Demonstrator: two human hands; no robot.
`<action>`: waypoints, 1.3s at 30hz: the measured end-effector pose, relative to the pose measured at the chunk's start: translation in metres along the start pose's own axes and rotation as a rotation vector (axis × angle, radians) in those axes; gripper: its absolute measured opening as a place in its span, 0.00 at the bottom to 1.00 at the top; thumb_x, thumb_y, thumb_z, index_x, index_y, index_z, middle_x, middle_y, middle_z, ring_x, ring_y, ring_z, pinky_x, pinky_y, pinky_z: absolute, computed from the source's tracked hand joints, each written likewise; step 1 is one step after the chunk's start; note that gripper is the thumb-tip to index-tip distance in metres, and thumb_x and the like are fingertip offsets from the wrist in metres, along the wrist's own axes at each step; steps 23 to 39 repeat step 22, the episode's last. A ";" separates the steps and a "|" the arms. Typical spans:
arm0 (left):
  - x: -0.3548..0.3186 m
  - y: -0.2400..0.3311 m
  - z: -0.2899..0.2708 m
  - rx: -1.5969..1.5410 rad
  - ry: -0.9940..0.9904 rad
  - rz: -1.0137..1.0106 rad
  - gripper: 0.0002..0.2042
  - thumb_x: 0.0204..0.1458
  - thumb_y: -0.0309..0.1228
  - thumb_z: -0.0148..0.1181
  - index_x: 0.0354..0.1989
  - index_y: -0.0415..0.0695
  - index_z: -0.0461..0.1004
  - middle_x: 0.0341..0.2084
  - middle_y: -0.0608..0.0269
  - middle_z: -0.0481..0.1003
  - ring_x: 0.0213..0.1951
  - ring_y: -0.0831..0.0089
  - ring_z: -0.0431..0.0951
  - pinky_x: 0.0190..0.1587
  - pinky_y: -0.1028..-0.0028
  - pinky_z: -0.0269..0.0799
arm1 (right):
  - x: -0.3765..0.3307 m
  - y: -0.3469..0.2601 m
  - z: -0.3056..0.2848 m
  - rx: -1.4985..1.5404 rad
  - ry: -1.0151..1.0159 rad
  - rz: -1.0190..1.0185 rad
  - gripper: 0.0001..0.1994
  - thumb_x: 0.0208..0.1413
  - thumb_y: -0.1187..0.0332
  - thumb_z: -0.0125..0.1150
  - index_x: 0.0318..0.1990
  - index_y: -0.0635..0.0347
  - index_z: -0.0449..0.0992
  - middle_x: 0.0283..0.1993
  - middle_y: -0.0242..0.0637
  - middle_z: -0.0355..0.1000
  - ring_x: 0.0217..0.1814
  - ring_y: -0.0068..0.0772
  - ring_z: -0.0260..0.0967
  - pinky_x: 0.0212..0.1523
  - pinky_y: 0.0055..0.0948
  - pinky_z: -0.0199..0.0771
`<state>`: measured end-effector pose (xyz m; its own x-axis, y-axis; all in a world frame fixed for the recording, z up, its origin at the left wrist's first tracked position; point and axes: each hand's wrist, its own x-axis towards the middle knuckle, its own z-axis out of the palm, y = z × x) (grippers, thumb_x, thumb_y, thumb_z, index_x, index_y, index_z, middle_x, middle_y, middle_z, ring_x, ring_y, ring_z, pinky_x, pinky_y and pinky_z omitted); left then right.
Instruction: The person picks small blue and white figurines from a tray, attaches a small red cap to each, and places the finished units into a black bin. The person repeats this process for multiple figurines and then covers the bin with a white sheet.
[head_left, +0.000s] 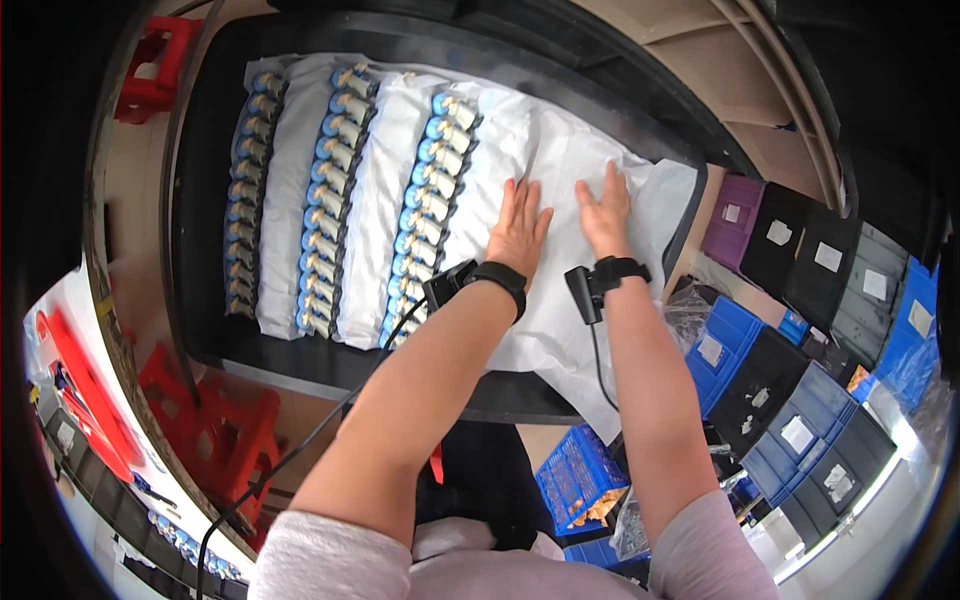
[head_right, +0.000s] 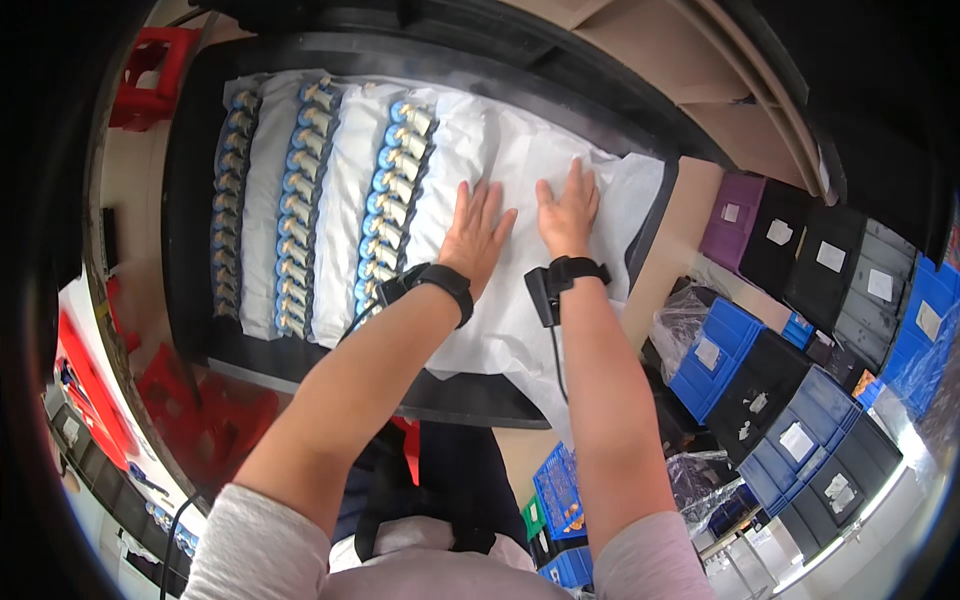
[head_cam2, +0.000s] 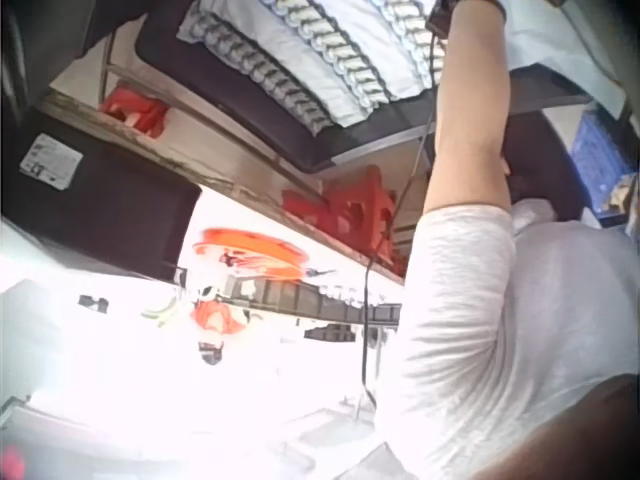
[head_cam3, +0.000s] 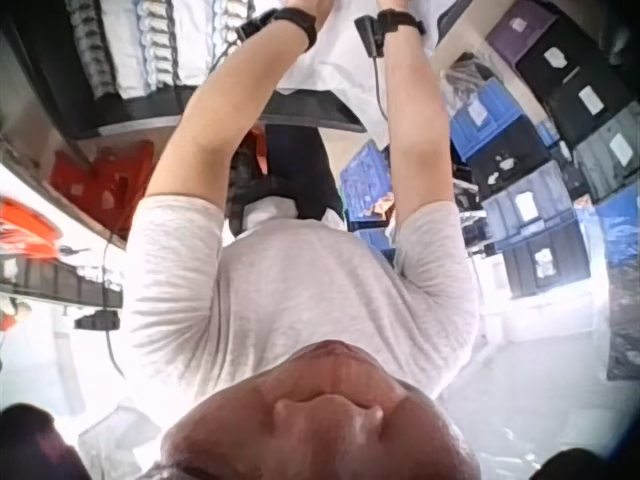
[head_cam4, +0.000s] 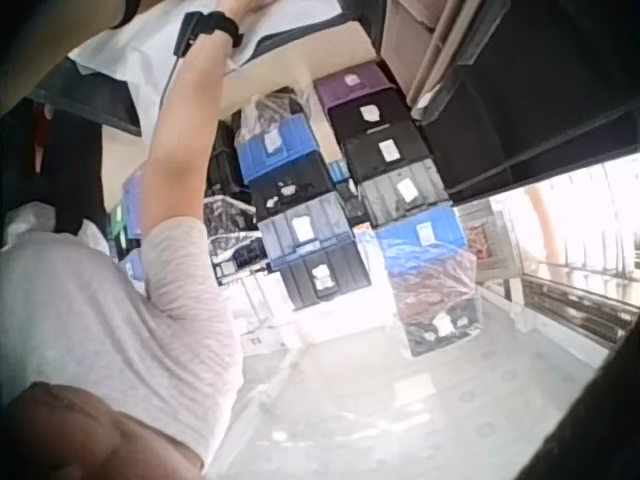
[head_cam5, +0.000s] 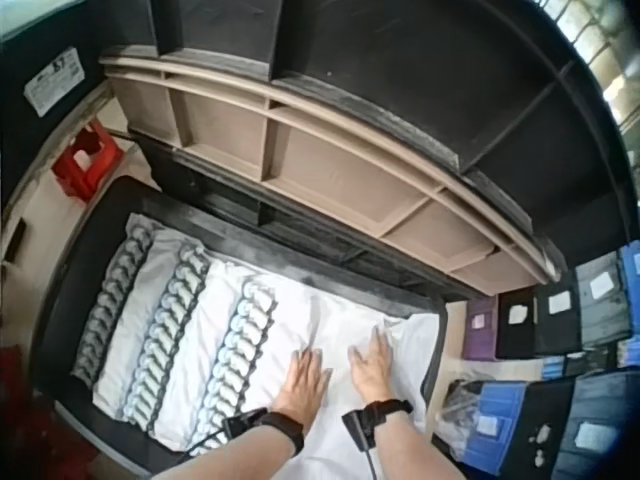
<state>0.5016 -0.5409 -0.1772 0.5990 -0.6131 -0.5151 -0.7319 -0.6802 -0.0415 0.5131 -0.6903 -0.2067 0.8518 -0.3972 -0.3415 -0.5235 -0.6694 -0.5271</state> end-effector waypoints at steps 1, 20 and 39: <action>-0.007 0.001 -0.001 0.007 0.047 0.034 0.28 0.56 0.33 0.40 0.66 0.46 0.47 0.66 0.50 0.42 0.68 0.55 0.40 0.65 0.48 0.23 | -0.002 -0.002 -0.003 0.119 0.009 -0.078 0.32 0.56 0.57 0.52 0.65 0.60 0.49 0.67 0.56 0.44 0.70 0.53 0.38 0.66 0.45 0.41; -0.065 0.058 0.063 -0.092 -0.141 0.162 0.38 0.48 0.40 0.55 0.67 0.48 0.44 0.67 0.46 0.34 0.67 0.50 0.38 0.64 0.58 0.40 | -0.198 0.044 -0.026 -0.200 -0.608 -0.124 0.21 0.45 0.78 0.50 0.51 0.64 0.66 0.49 0.52 0.65 0.50 0.54 0.63 0.51 0.42 0.64; -0.065 0.061 0.068 -0.015 -0.158 0.156 0.45 0.43 0.46 0.60 0.68 0.48 0.42 0.67 0.46 0.34 0.67 0.50 0.37 0.65 0.58 0.38 | -0.193 0.051 -0.021 -0.181 -0.659 -0.136 0.24 0.46 0.77 0.51 0.55 0.63 0.62 0.53 0.55 0.62 0.53 0.55 0.61 0.54 0.43 0.61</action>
